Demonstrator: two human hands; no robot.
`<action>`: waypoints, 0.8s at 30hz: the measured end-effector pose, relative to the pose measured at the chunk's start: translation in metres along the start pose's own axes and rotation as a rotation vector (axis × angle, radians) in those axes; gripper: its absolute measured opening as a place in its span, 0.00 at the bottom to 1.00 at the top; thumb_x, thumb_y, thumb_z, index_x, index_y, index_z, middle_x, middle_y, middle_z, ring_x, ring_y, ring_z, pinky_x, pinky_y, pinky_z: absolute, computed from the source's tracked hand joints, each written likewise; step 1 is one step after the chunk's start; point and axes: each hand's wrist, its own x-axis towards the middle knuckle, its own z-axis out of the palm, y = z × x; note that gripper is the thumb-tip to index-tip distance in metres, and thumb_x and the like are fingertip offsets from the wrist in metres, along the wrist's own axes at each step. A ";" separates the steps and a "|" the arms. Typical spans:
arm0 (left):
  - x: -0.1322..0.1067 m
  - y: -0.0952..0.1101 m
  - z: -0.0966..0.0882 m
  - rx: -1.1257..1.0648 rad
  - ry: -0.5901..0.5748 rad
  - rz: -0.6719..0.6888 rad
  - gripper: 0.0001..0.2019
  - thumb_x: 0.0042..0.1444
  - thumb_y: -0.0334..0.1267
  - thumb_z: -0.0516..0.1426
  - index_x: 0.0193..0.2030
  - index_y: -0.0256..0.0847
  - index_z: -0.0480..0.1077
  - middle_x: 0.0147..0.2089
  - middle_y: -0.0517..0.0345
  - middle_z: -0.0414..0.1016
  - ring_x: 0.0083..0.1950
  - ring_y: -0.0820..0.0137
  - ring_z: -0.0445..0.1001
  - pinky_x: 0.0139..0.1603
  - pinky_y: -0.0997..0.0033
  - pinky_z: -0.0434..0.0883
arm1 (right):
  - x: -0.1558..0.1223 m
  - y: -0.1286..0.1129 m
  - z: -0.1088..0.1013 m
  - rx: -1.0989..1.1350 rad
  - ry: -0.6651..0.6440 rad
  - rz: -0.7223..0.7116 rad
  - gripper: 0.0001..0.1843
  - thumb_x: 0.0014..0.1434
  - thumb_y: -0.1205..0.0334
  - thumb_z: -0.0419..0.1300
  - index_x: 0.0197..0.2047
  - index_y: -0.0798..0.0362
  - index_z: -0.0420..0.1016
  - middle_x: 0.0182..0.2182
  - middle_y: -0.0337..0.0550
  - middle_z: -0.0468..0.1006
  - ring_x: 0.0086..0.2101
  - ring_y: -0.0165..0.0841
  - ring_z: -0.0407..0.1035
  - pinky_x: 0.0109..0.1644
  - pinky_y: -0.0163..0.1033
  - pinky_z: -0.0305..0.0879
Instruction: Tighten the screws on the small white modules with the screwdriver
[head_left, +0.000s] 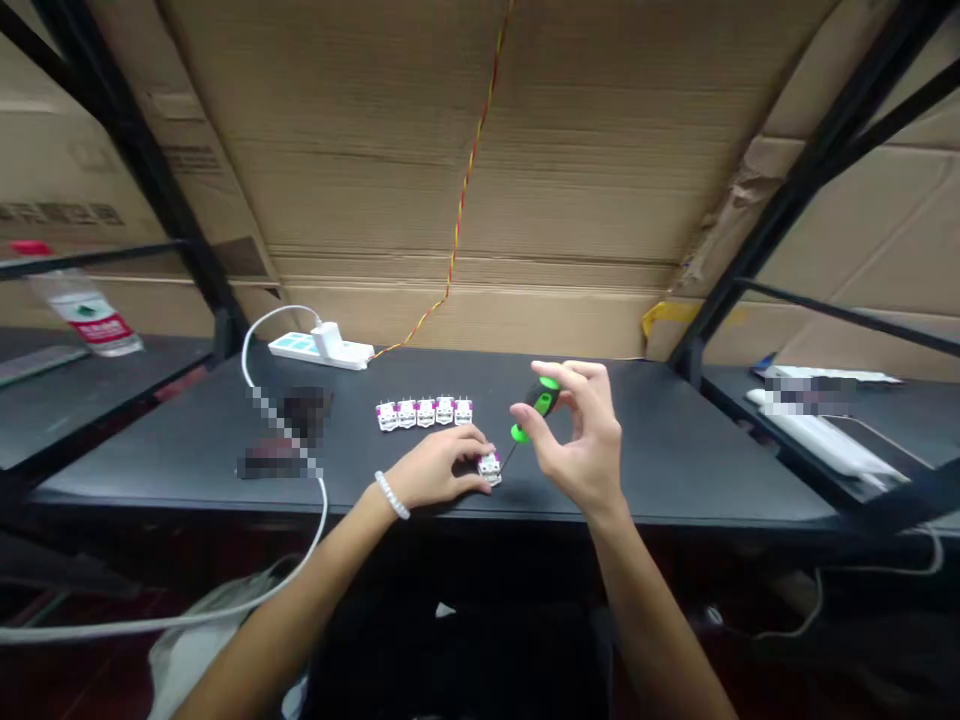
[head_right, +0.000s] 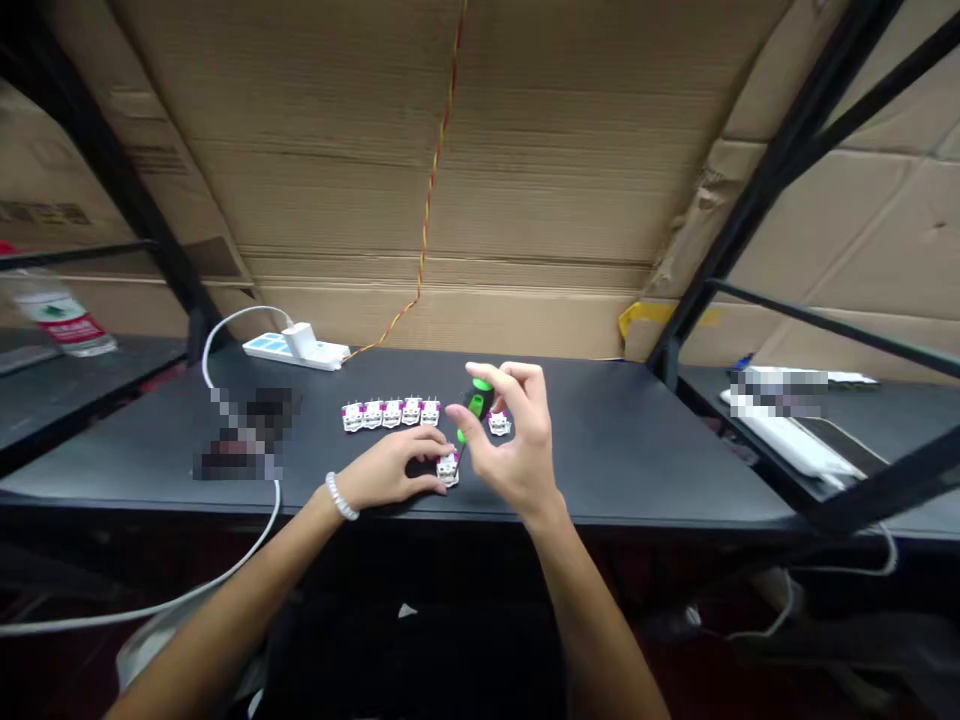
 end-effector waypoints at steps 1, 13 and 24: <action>0.000 0.000 0.000 -0.001 0.004 -0.001 0.21 0.61 0.48 0.73 0.56 0.40 0.82 0.55 0.47 0.81 0.54 0.58 0.81 0.58 0.59 0.76 | 0.000 0.000 0.000 0.015 -0.013 0.006 0.22 0.69 0.56 0.67 0.65 0.43 0.78 0.53 0.49 0.76 0.49 0.41 0.76 0.53 0.50 0.80; 0.000 -0.001 0.001 -0.014 0.010 -0.001 0.22 0.60 0.49 0.73 0.57 0.41 0.82 0.56 0.47 0.81 0.55 0.56 0.81 0.61 0.58 0.76 | -0.001 -0.004 0.004 -0.006 0.015 -0.023 0.22 0.68 0.56 0.68 0.64 0.43 0.78 0.53 0.49 0.76 0.48 0.42 0.76 0.51 0.51 0.80; 0.000 -0.001 0.001 -0.005 0.008 -0.003 0.22 0.60 0.49 0.73 0.57 0.40 0.82 0.56 0.47 0.81 0.54 0.57 0.81 0.59 0.59 0.76 | -0.002 0.000 0.003 0.048 0.016 -0.008 0.21 0.67 0.56 0.69 0.62 0.44 0.77 0.55 0.50 0.77 0.51 0.44 0.77 0.54 0.52 0.79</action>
